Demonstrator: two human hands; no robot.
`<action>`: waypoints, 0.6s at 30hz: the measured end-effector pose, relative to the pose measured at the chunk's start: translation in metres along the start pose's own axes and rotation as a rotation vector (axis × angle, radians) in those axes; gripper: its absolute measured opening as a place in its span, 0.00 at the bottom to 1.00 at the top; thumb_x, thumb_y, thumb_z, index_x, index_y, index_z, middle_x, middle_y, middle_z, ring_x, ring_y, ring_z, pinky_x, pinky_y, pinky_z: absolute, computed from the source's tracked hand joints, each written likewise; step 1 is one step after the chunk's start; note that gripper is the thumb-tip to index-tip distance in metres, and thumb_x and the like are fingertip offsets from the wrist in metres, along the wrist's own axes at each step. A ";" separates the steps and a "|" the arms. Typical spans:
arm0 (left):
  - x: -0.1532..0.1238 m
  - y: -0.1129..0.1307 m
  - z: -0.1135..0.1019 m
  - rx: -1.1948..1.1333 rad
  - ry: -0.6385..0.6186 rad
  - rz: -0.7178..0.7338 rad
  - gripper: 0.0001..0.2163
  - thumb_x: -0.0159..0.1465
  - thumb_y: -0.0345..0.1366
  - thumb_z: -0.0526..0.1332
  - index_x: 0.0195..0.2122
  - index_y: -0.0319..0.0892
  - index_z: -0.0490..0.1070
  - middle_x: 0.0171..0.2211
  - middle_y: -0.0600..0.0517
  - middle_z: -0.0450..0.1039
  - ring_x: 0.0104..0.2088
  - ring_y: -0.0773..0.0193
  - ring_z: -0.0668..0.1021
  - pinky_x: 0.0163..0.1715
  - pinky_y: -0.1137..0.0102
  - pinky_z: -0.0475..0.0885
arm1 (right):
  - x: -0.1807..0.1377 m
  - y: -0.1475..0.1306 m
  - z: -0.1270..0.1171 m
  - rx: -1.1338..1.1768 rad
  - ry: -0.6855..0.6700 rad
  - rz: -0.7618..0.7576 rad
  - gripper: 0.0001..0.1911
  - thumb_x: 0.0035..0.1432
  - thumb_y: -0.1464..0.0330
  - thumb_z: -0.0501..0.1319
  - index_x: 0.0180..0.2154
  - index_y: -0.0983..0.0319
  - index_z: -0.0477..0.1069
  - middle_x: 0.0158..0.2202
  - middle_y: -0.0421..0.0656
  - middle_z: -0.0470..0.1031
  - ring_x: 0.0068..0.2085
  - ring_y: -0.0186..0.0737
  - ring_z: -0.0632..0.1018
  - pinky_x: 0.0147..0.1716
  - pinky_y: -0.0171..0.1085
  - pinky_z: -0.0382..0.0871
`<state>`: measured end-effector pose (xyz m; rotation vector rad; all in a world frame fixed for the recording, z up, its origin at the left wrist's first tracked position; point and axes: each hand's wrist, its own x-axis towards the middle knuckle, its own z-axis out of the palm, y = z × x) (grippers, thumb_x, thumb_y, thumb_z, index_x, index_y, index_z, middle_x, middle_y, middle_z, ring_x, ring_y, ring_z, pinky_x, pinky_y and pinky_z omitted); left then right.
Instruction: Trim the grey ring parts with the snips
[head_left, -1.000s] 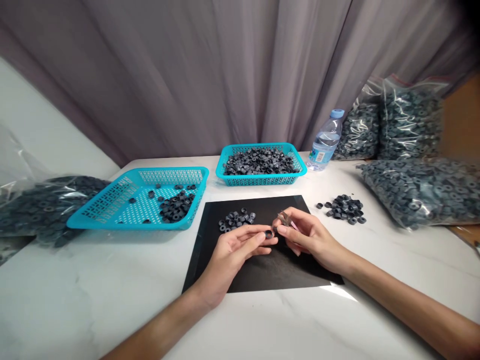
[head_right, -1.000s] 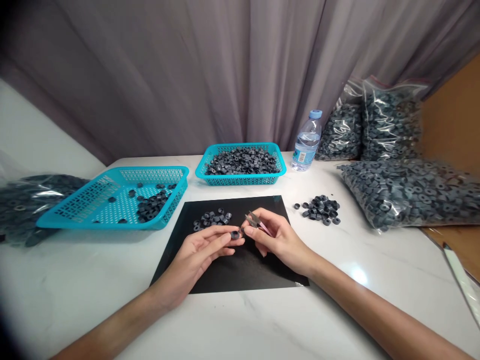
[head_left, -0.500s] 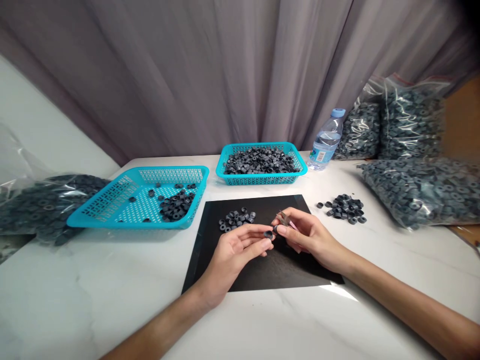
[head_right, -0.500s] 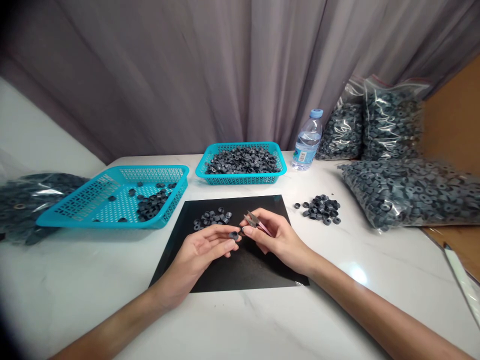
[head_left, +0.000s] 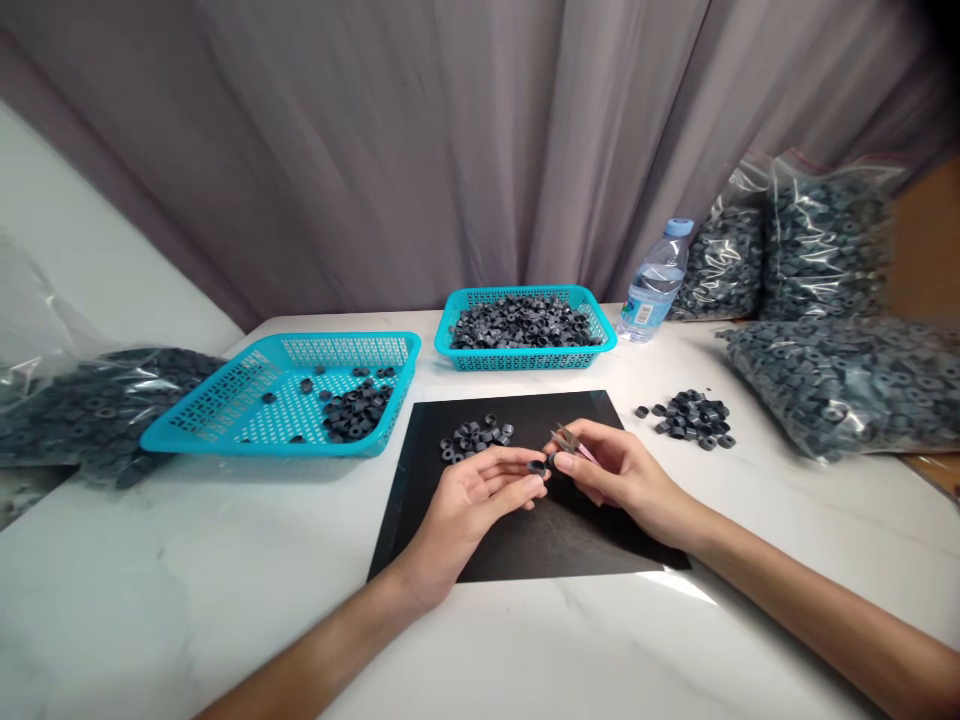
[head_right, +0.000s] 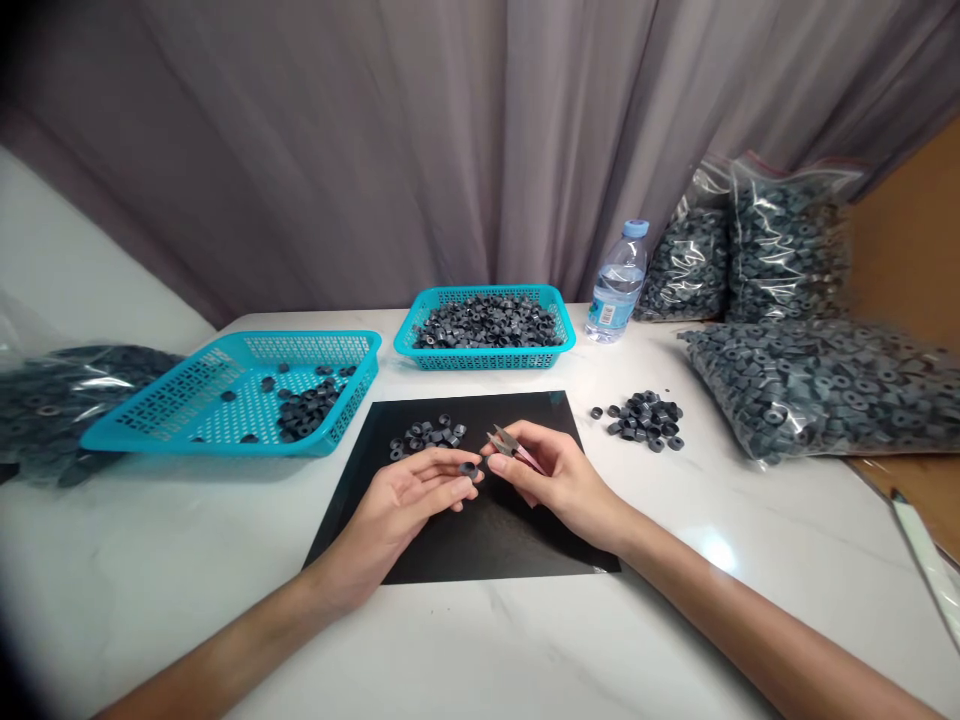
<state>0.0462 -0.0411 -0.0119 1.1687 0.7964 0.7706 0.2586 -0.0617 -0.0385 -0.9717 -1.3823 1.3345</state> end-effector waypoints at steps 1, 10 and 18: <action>0.000 0.000 0.000 0.000 0.001 0.000 0.11 0.63 0.36 0.72 0.46 0.40 0.80 0.40 0.49 0.82 0.40 0.65 0.81 0.40 0.75 0.74 | 0.000 0.000 0.000 -0.001 -0.002 0.007 0.15 0.65 0.56 0.66 0.43 0.61 0.75 0.29 0.36 0.67 0.24 0.27 0.62 0.20 0.31 0.52; 0.000 -0.001 0.001 0.011 -0.031 0.008 0.11 0.65 0.38 0.70 0.46 0.40 0.81 0.37 0.49 0.82 0.38 0.66 0.80 0.41 0.75 0.73 | 0.001 0.003 -0.002 0.050 0.000 0.041 0.16 0.63 0.57 0.68 0.45 0.61 0.77 0.28 0.36 0.66 0.24 0.28 0.59 0.19 0.31 0.49; 0.001 -0.002 0.001 -0.031 -0.010 -0.006 0.11 0.64 0.35 0.72 0.46 0.40 0.79 0.39 0.49 0.81 0.39 0.66 0.81 0.41 0.75 0.74 | 0.001 0.004 -0.002 0.053 0.005 0.050 0.14 0.63 0.59 0.68 0.46 0.60 0.76 0.30 0.37 0.67 0.24 0.27 0.57 0.19 0.30 0.48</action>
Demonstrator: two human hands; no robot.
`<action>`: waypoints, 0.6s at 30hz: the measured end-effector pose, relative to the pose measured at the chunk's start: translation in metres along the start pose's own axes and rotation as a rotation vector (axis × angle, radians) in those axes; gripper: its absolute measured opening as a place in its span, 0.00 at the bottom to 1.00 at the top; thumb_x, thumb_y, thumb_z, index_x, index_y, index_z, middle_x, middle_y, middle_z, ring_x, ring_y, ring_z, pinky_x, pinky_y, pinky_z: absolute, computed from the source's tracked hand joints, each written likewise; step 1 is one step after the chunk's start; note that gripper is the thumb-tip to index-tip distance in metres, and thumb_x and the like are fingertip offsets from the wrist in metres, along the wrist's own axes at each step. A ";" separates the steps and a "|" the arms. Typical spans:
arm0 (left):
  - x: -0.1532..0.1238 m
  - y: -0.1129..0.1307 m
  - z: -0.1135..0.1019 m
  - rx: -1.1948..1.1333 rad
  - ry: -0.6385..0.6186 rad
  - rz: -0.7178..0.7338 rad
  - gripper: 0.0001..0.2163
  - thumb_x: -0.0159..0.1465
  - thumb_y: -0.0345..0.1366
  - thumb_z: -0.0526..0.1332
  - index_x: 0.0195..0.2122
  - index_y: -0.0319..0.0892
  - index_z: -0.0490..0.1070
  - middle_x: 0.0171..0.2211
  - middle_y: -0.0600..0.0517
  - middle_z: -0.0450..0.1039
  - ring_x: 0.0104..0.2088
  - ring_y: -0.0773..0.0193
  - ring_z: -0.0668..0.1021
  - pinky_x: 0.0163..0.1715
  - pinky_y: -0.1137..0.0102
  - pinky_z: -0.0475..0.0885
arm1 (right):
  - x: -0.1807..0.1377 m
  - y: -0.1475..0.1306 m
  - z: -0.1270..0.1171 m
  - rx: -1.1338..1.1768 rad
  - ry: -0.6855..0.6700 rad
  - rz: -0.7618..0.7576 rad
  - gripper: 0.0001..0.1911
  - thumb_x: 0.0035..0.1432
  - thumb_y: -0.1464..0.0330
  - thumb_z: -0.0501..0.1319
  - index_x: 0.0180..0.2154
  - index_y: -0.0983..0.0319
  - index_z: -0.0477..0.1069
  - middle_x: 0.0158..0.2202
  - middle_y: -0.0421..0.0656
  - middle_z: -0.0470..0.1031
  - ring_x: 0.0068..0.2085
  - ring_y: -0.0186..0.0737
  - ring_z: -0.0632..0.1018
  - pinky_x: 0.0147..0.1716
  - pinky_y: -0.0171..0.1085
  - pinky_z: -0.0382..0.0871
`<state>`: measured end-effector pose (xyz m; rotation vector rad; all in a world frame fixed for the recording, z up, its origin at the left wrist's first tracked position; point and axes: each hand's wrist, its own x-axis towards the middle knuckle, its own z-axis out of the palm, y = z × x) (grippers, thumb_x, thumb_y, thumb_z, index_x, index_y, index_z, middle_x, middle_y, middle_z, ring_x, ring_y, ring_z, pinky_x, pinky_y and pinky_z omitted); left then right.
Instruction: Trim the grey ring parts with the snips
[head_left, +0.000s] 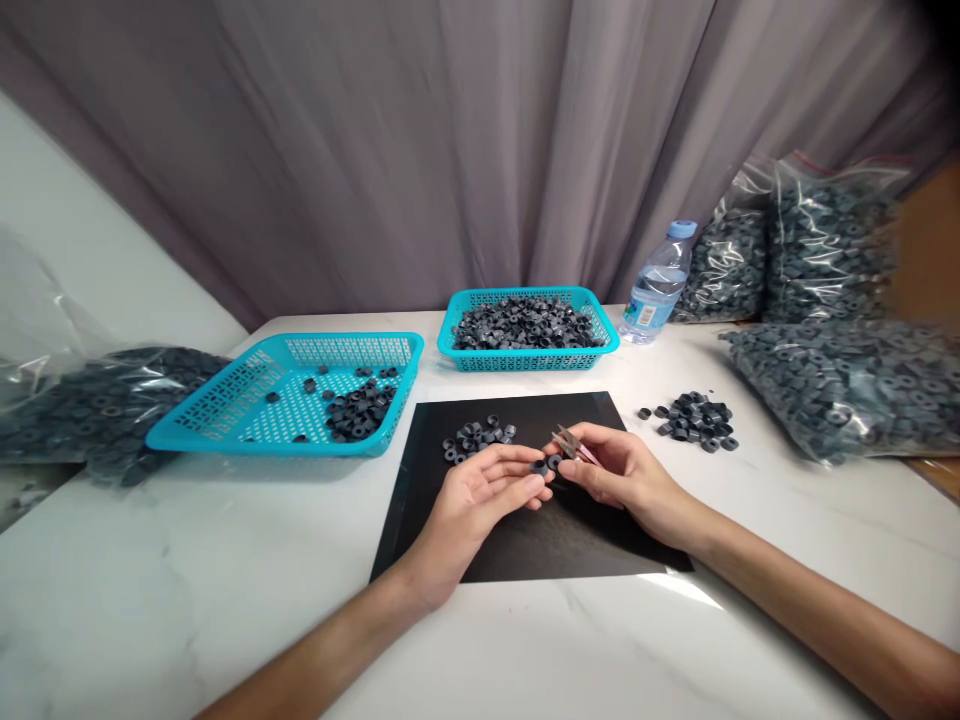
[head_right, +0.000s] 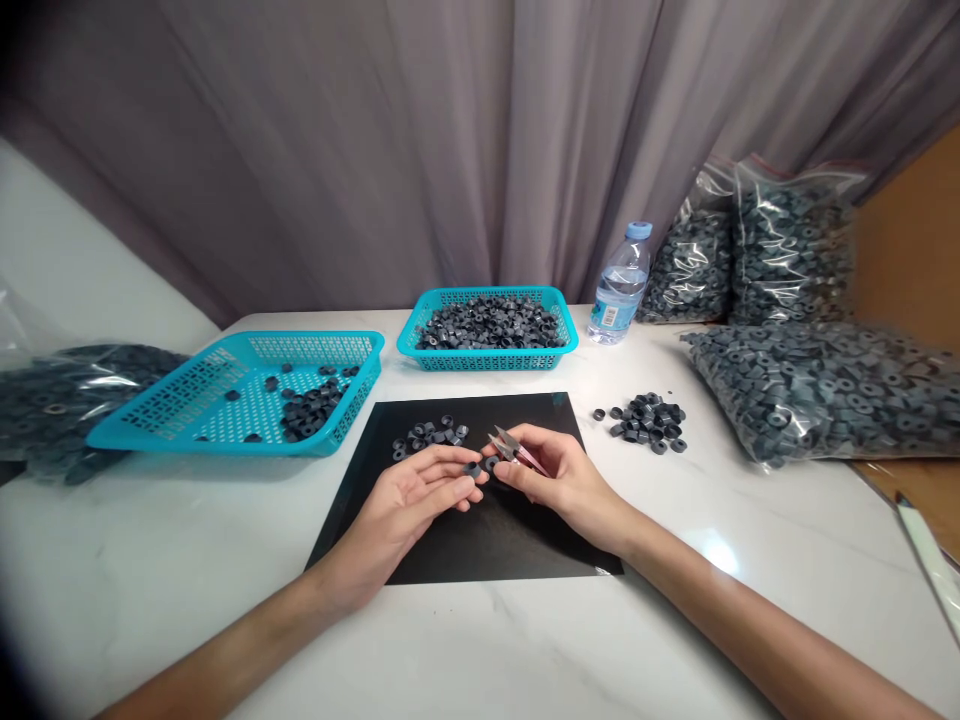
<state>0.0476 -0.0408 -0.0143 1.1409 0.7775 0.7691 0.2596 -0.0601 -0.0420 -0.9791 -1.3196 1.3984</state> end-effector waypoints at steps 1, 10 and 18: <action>0.000 0.000 0.000 0.000 0.004 0.000 0.11 0.64 0.35 0.72 0.46 0.40 0.78 0.39 0.49 0.81 0.39 0.66 0.81 0.40 0.75 0.74 | 0.000 0.000 0.000 -0.002 -0.003 0.002 0.14 0.63 0.59 0.68 0.45 0.60 0.76 0.30 0.36 0.67 0.24 0.27 0.57 0.19 0.30 0.48; -0.001 0.004 0.003 -0.016 0.003 -0.029 0.09 0.67 0.38 0.68 0.43 0.37 0.78 0.39 0.46 0.82 0.37 0.66 0.80 0.38 0.75 0.73 | -0.001 0.001 -0.002 -0.022 -0.008 0.007 0.16 0.63 0.58 0.68 0.47 0.60 0.77 0.29 0.37 0.67 0.24 0.27 0.57 0.18 0.31 0.47; -0.002 0.003 0.001 -0.057 -0.012 -0.053 0.10 0.68 0.40 0.67 0.38 0.36 0.77 0.38 0.44 0.83 0.35 0.66 0.81 0.36 0.74 0.73 | 0.001 -0.002 0.002 -0.042 0.029 0.013 0.15 0.62 0.56 0.69 0.42 0.61 0.76 0.27 0.35 0.64 0.23 0.27 0.57 0.18 0.31 0.47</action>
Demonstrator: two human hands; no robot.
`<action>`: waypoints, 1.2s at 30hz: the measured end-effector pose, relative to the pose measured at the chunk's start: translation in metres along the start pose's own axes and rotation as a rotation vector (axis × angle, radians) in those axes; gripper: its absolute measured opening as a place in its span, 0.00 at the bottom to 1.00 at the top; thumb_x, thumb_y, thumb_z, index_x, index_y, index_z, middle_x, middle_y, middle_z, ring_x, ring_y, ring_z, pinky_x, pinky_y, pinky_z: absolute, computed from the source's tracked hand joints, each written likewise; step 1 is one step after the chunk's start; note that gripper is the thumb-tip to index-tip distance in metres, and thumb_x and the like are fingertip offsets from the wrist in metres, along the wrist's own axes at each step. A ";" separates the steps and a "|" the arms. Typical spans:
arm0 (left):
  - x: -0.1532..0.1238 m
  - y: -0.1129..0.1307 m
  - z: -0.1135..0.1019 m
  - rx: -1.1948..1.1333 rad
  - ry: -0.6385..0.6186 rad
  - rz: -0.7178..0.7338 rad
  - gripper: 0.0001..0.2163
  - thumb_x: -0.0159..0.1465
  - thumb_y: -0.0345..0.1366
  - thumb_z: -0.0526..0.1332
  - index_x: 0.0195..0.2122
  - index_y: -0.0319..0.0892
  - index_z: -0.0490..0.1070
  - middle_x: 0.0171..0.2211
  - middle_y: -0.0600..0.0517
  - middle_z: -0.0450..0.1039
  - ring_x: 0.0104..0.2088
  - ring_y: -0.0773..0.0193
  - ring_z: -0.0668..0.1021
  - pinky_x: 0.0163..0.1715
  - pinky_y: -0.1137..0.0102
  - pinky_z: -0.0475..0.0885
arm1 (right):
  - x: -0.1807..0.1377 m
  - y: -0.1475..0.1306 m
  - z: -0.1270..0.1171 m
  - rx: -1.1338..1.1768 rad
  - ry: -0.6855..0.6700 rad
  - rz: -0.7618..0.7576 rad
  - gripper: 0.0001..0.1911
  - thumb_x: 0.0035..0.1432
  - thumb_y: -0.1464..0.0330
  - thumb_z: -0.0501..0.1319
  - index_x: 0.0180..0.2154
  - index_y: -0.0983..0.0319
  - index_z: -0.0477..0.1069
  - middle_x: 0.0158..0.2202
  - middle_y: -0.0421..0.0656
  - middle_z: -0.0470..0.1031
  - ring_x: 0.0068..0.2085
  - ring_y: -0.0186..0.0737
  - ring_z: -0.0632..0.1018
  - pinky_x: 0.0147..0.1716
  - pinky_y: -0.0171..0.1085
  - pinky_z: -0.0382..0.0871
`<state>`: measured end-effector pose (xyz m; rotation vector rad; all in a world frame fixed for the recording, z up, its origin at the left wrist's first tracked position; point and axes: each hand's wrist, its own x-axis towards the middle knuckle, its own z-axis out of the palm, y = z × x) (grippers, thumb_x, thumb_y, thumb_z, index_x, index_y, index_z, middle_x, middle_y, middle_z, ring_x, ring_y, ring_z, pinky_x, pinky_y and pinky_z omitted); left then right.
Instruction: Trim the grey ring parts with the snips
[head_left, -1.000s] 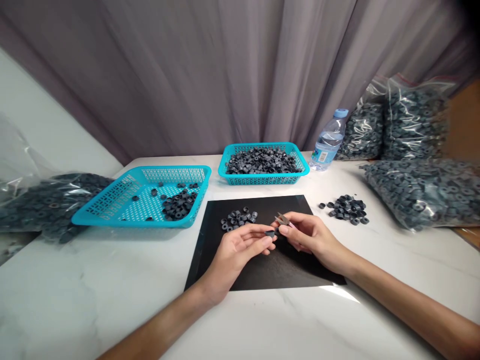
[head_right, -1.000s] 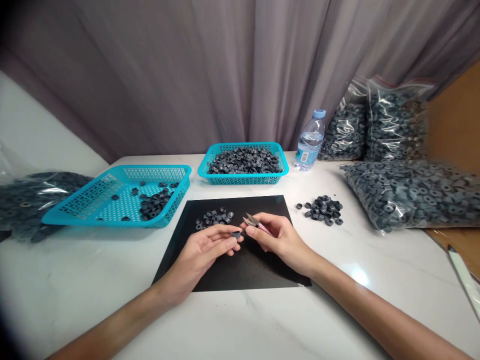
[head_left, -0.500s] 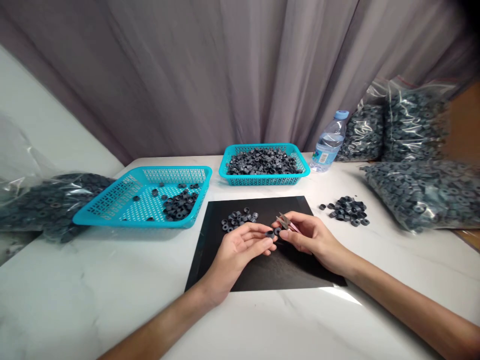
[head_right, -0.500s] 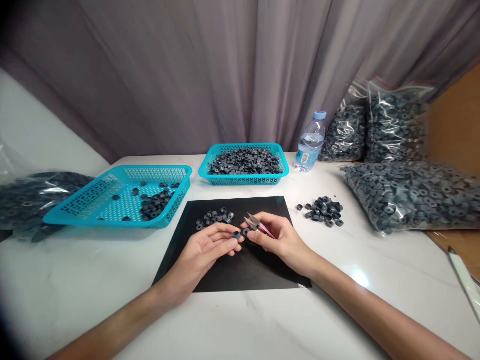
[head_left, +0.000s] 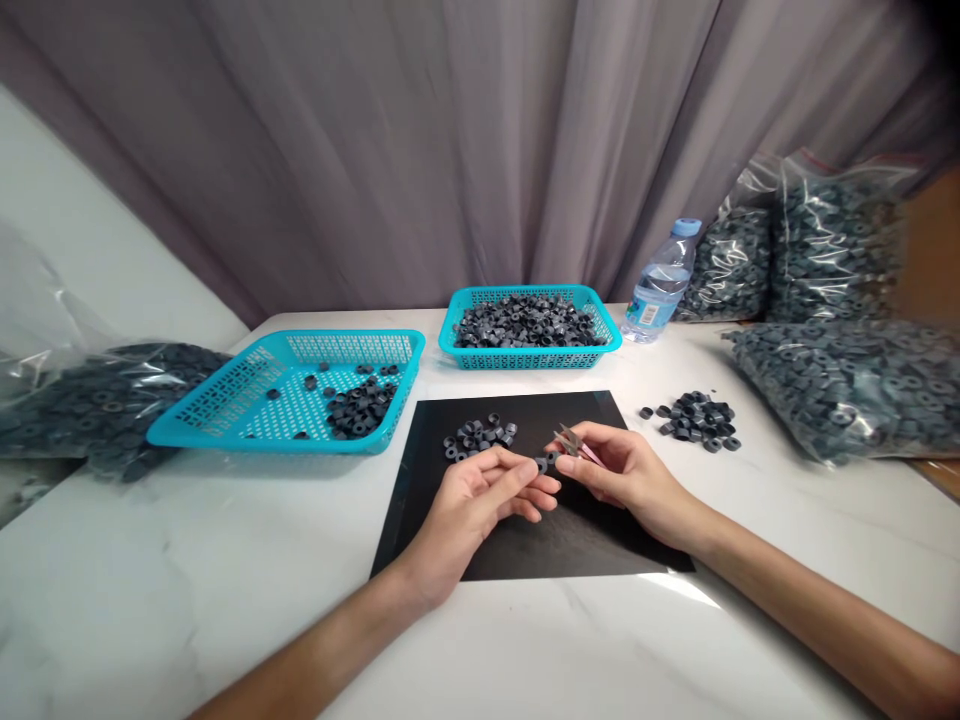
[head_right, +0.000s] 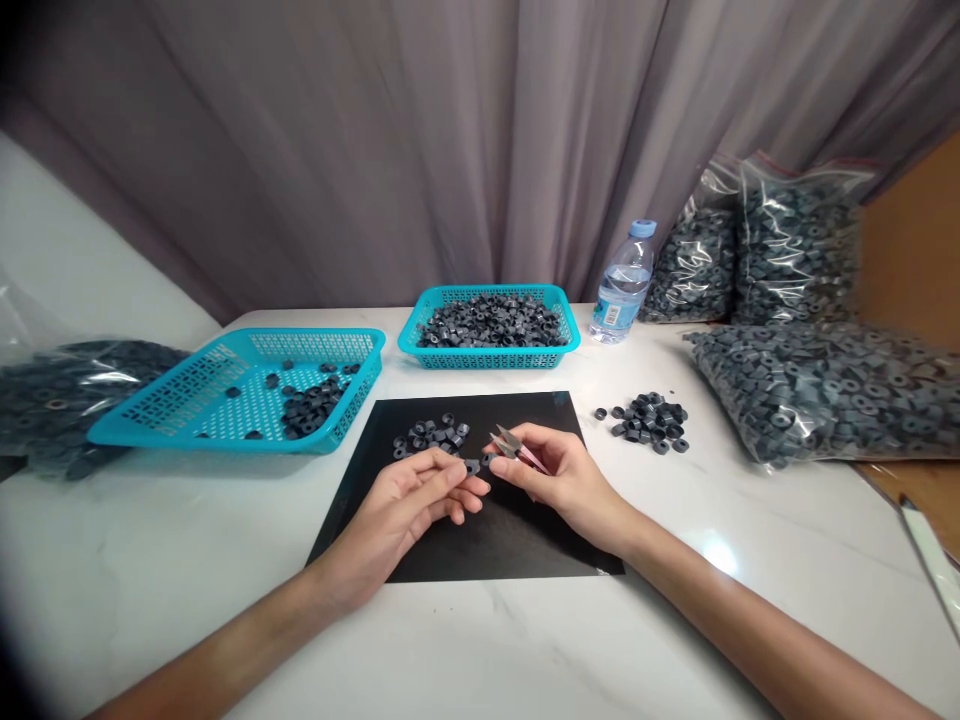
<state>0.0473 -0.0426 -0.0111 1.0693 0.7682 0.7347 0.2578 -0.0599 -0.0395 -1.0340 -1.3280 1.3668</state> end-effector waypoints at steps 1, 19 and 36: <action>0.000 0.000 0.000 0.000 0.001 0.000 0.10 0.68 0.40 0.68 0.38 0.36 0.77 0.38 0.45 0.83 0.35 0.66 0.81 0.36 0.74 0.73 | 0.000 -0.001 0.001 -0.003 0.004 -0.004 0.15 0.62 0.55 0.69 0.40 0.61 0.75 0.26 0.35 0.63 0.23 0.27 0.58 0.18 0.31 0.48; -0.001 0.006 0.001 -0.153 0.047 0.000 0.10 0.65 0.37 0.71 0.33 0.38 0.73 0.38 0.47 0.82 0.34 0.70 0.78 0.35 0.78 0.70 | -0.002 -0.003 0.001 0.012 0.001 0.004 0.18 0.59 0.54 0.70 0.35 0.61 0.71 0.25 0.34 0.64 0.23 0.28 0.59 0.19 0.31 0.50; -0.001 0.006 0.001 -0.140 0.033 -0.013 0.12 0.64 0.42 0.72 0.41 0.37 0.81 0.36 0.45 0.83 0.32 0.67 0.80 0.30 0.76 0.71 | -0.001 -0.001 -0.001 0.023 -0.009 -0.018 0.18 0.62 0.54 0.67 0.45 0.61 0.74 0.28 0.36 0.66 0.23 0.28 0.59 0.18 0.31 0.49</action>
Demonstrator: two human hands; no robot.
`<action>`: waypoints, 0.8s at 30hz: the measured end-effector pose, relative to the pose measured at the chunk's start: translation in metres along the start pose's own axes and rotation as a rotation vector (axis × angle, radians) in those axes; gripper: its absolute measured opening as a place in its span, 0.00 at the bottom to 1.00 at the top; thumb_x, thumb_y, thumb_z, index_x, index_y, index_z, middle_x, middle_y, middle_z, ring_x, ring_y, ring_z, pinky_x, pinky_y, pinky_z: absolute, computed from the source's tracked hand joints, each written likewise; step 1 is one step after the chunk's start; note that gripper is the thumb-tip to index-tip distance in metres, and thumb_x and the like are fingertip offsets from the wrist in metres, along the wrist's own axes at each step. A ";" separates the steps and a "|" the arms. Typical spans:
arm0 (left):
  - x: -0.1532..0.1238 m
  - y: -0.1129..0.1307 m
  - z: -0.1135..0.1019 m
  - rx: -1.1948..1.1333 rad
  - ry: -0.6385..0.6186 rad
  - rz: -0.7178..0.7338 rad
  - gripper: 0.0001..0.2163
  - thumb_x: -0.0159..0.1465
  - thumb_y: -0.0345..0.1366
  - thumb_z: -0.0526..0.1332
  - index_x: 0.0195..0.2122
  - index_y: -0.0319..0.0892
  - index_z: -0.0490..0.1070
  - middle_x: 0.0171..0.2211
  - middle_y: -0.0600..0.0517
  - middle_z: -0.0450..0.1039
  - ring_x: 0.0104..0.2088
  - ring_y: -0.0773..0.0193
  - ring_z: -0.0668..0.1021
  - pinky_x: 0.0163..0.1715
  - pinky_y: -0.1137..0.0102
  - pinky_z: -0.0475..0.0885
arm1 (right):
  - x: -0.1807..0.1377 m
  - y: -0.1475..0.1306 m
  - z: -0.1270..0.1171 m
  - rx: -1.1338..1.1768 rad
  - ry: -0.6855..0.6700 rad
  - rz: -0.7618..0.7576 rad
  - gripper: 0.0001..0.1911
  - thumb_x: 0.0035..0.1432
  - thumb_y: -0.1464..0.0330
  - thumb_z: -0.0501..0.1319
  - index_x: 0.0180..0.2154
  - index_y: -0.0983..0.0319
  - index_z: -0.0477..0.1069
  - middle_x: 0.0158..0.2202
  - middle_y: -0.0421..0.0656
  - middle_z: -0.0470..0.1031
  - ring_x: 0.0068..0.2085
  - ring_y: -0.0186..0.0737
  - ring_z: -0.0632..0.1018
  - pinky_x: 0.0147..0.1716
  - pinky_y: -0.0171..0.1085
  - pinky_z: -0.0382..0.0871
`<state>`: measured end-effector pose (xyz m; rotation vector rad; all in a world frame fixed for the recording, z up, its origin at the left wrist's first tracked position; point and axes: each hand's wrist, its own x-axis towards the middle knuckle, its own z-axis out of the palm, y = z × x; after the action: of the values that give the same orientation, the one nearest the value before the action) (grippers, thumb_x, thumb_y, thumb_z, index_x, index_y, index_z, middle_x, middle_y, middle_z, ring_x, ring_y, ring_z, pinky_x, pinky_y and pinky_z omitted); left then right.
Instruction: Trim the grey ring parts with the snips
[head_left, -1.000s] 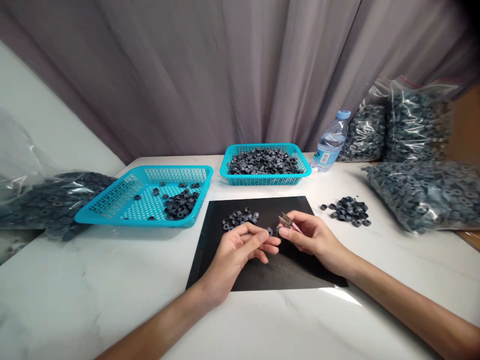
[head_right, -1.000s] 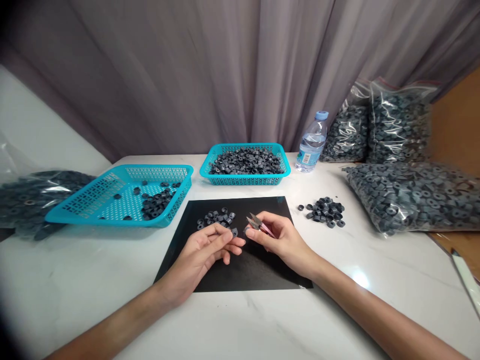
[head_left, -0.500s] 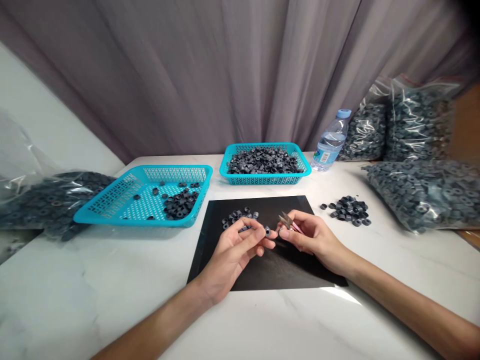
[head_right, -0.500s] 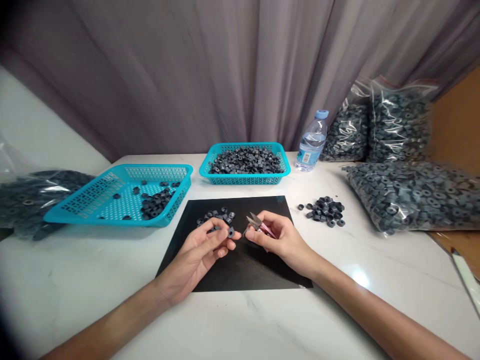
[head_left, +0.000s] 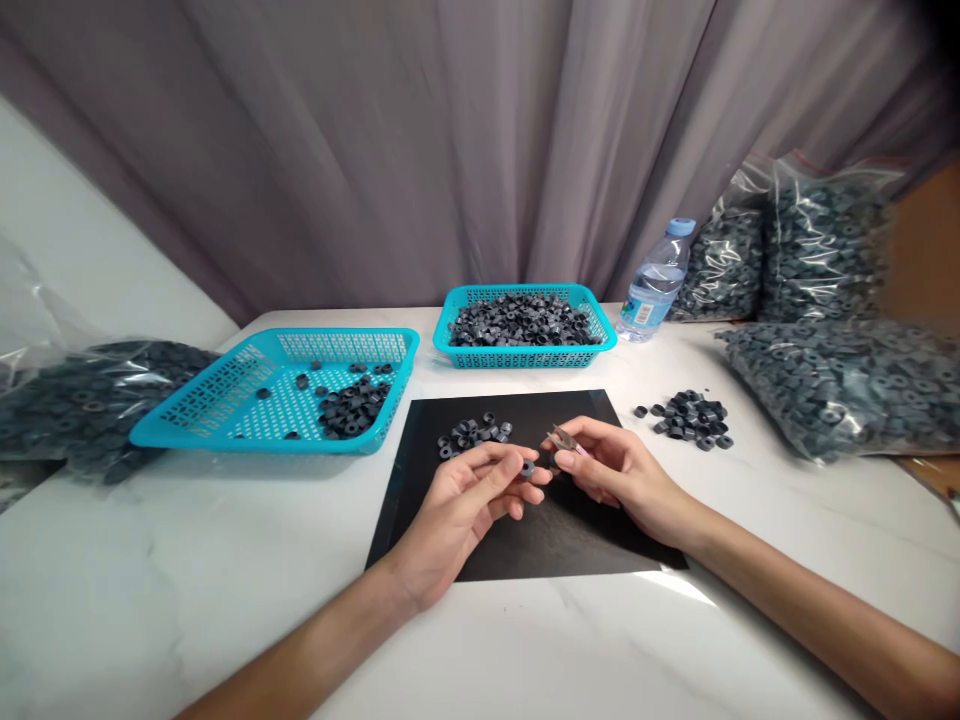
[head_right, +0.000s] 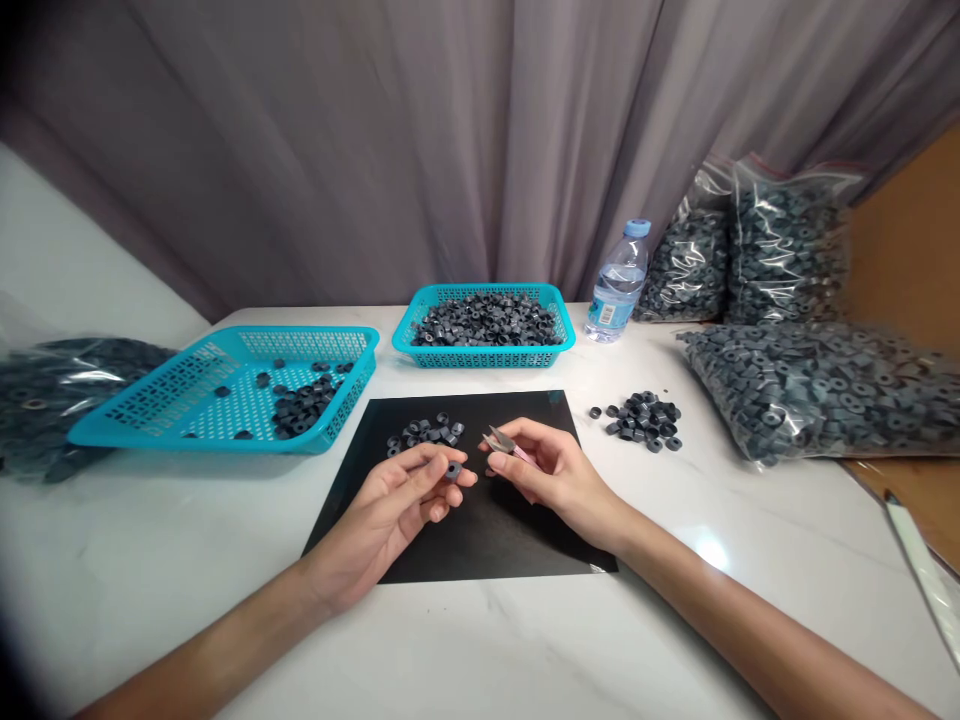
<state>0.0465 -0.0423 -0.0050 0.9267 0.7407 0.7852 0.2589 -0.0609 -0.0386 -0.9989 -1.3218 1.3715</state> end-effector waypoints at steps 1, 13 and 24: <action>0.000 -0.001 -0.001 0.001 0.000 -0.005 0.12 0.64 0.41 0.72 0.40 0.38 0.81 0.37 0.45 0.83 0.33 0.66 0.81 0.30 0.76 0.71 | 0.000 0.000 0.000 -0.002 0.000 0.000 0.18 0.62 0.54 0.67 0.44 0.61 0.74 0.28 0.36 0.66 0.23 0.28 0.59 0.18 0.31 0.49; 0.001 0.001 0.001 -0.008 -0.007 -0.016 0.12 0.63 0.35 0.73 0.45 0.37 0.80 0.43 0.43 0.84 0.38 0.65 0.82 0.36 0.76 0.74 | 0.000 0.000 -0.002 0.015 -0.010 0.016 0.17 0.62 0.54 0.67 0.39 0.61 0.74 0.26 0.34 0.64 0.22 0.27 0.58 0.19 0.31 0.49; -0.001 0.001 0.001 -0.021 -0.012 -0.034 0.09 0.67 0.36 0.68 0.46 0.37 0.78 0.43 0.43 0.84 0.41 0.62 0.85 0.33 0.78 0.74 | 0.000 0.001 -0.002 0.033 -0.001 -0.002 0.15 0.61 0.56 0.69 0.42 0.61 0.75 0.28 0.35 0.67 0.21 0.25 0.59 0.18 0.31 0.49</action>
<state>0.0462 -0.0433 -0.0035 0.8971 0.7345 0.7555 0.2606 -0.0607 -0.0399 -0.9745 -1.2971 1.3883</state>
